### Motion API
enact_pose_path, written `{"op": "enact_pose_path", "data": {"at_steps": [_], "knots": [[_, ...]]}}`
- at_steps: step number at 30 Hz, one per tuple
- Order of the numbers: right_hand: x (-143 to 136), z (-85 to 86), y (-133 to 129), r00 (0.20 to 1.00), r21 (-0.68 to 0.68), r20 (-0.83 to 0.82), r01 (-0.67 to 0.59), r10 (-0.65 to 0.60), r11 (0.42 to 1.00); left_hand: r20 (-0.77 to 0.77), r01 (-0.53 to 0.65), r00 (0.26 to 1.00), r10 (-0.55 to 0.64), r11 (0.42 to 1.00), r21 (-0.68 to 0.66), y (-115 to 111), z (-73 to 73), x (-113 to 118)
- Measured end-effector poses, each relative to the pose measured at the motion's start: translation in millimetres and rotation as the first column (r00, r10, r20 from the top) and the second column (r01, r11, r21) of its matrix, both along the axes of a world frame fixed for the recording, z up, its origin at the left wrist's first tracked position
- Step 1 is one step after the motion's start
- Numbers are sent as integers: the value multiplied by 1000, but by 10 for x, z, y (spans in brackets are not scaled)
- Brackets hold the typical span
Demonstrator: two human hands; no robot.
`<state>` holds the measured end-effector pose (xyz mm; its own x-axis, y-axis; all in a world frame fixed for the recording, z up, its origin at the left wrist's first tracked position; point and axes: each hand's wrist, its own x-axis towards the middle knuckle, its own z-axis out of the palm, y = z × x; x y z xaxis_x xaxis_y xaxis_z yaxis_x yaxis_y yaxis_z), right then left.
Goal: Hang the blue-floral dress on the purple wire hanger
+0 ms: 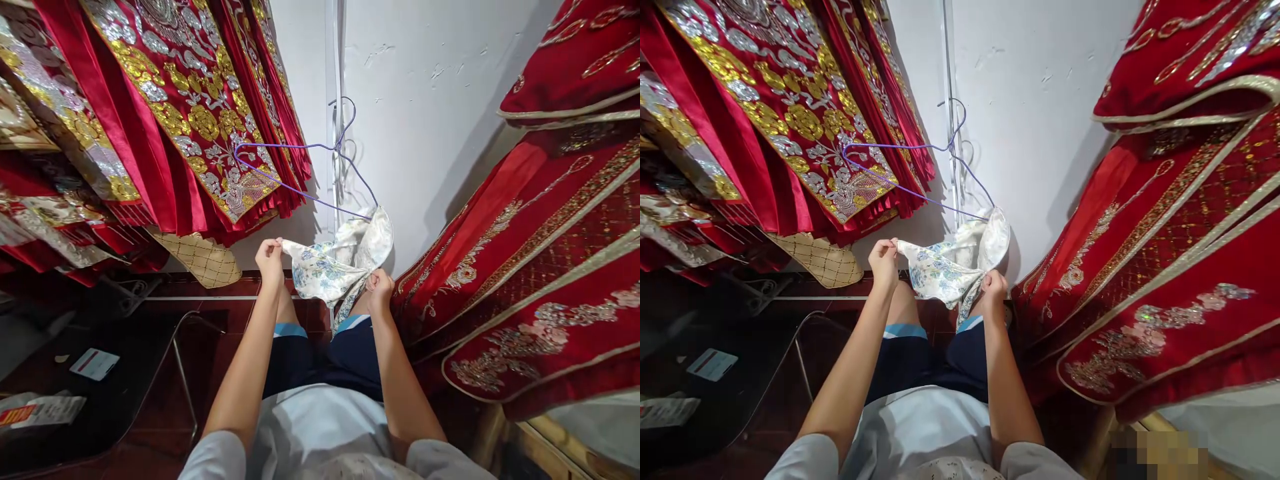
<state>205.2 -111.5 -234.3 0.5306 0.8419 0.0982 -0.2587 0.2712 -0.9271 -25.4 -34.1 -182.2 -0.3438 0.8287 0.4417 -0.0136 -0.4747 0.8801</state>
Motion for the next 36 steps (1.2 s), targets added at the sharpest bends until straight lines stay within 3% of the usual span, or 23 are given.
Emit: {"op": "enact_pose_path", "data": {"at_steps": [2, 4, 7, 8, 10, 12, 13, 16, 19, 21, 23, 24, 25, 27, 30, 33, 36], "knots": [[30, 27, -34, 991, -7, 8, 133, -133, 991, 9, 96, 995, -96, 993, 72, -114, 155, 170], [20, 184, -68, 991, 41, 96, 88, -91, 995, -80, 212, 977, -200, 957, 197, -250, 386, 335], [-61, 526, -144, 933, 79, 278, -260, 229, 962, -346, 402, 891, -293, 864, 303, -468, 706, 540], [-103, 628, -175, 872, 51, 315, -409, 374, 911, -416, 460, 852, -317, 834, 306, -531, 777, 591], [-198, 773, -229, 695, -58, 322, -664, 643, 746, -496, 533, 795, -349, 793, 297, -620, 850, 656], [-292, 834, -255, 514, -178, 295, -798, 805, 575, -503, 543, 785, -362, 791, 280, -655, 846, 675], [-330, 844, -254, 463, -217, 286, -822, 839, 527, -485, 537, 791, -374, 804, 255, -657, 823, 666], [-359, 860, -212, 394, -320, 271, -824, 878, 469, -390, 568, 771, -504, 820, 62, -642, 693, 576], [-227, 945, -169, 357, -408, 222, -811, 907, 419, -363, 639, 657, -661, 744, -198, -673, 481, 402], [-74, 1051, -154, 431, -352, 196, -807, 881, 474, -386, 673, 521, -762, 644, -363, -741, 304, 253], [100, 1180, -135, 574, -256, 146, -765, 806, 591, -403, 660, 334, -852, 517, -546, -825, 135, 85], [188, 1249, -115, 650, -229, 117, -718, 751, 657, -427, 611, 247, -870, 482, -628, -859, 69, -6], [272, 1319, -85, 721, -214, 93, -659, 686, 721, -474, 539, 181, -862, 490, -685, -883, 24, -99], [422, 1455, 19, 817, -187, 78, -550, 571, 814, -625, 360, 118, -771, 620, -697, -887, 9, -288], [557, 1617, 304, 858, -146, 180, -460, 481, 876, -816, 147, 60, -575, 814, -562, -818, 178, -528], [556, 1662, 738, 866, -79, 355, -347, 352, 934, -905, 73, 34, -425, 904, -421, -768, 468, -653], [459, 1578, 1218, 863, 70, 491, -180, 123, 981, -941, 41, 91, -327, 945, -325, -779, 729, -667]]}}
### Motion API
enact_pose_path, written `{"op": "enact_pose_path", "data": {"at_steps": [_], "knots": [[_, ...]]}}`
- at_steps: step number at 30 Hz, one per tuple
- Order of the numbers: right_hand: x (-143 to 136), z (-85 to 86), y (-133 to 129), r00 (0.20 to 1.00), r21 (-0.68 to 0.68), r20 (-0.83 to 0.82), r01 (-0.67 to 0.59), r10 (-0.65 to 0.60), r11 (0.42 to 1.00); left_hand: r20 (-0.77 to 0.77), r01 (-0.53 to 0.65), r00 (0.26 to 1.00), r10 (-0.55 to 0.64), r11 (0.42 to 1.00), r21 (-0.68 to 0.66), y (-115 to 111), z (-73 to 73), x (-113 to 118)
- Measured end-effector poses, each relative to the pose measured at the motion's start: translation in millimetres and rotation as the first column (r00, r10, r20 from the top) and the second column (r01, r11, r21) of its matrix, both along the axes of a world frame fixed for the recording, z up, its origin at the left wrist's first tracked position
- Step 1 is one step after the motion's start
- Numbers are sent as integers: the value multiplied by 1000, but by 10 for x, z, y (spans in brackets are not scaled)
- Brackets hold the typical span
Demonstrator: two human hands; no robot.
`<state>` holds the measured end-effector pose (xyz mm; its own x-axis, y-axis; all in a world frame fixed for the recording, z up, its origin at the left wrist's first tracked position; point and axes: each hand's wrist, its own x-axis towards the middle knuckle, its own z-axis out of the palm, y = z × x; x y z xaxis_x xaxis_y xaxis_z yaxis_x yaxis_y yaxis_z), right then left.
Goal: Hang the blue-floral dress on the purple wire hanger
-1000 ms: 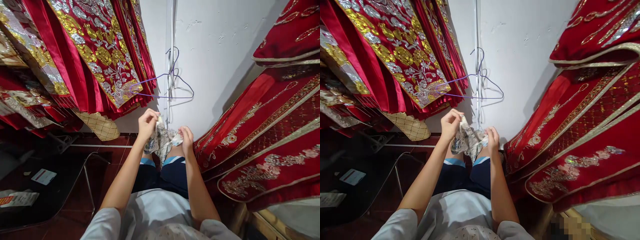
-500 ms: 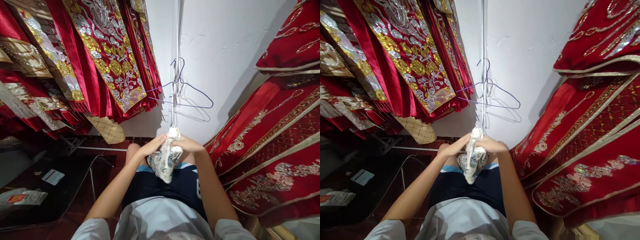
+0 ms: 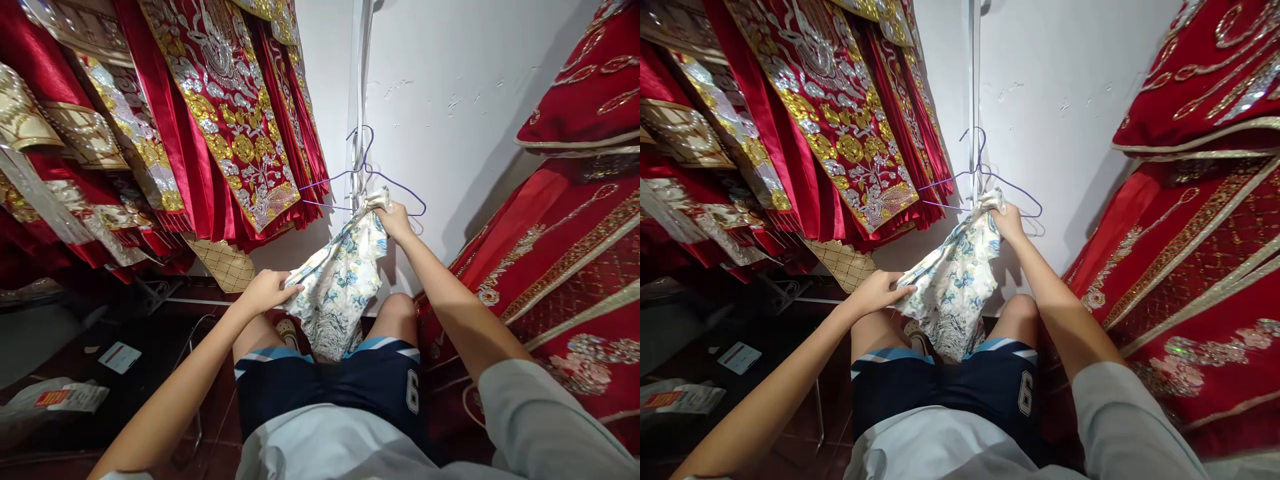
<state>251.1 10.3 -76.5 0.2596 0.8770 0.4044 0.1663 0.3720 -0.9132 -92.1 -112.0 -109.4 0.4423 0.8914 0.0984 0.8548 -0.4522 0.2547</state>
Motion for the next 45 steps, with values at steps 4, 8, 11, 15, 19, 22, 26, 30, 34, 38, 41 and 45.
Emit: {"op": "enact_pose_path", "data": {"at_steps": [4, 8, 11, 15, 19, 22, 26, 30, 34, 38, 41, 45], "knots": [[-124, -189, 416, 989, -84, 143, 56, -43, 995, 18, -20, 1000, 18, 992, 122, -16, 211, 22], [-53, -353, 424, 986, -108, 158, 70, -53, 992, -12, -41, 999, 46, 968, 249, 24, 278, -21], [156, -395, 263, 974, -5, 183, 136, -133, 991, -36, -52, 997, 64, 959, 280, 106, 227, -86], [424, -261, 7, 941, 60, 255, 213, -221, 975, 89, -58, 995, 37, 965, 255, 340, 111, -94], [486, -61, -203, 932, 56, 274, 232, -239, 971, 422, -68, 906, -37, 970, 232, 648, 193, 108], [421, -9, -315, 936, 58, 257, 233, -240, 971, 626, -41, 773, -100, 978, 206, 810, 452, 387], [248, -59, -428, 950, 43, 227, 211, -215, 977, 649, -6, 722, -240, 936, 353, 929, 852, 821], [114, -107, -529, 958, 44, 218, 180, -185, 983, 597, -39, 760, -256, 899, 436, 1062, 1021, 1096], [262, -78, -558, 936, 213, 240, 207, -257, 955, 453, -48, 871, -191, 884, 465, 1153, 1014, 1069], [726, -35, -410, 872, 311, 172, 393, -458, 865, 395, -65, 905, -157, 868, 493, 1141, 1110, 944], [1137, 21, -235, 919, 109, 174, 340, -355, 934, 423, -88, 894, -149, 866, 491, 1150, 1235, 880], [1470, 175, -116, 982, 91, 86, 162, -170, 983, 623, -174, 782, -20, 953, 250, 1289, 1320, 724]]}}
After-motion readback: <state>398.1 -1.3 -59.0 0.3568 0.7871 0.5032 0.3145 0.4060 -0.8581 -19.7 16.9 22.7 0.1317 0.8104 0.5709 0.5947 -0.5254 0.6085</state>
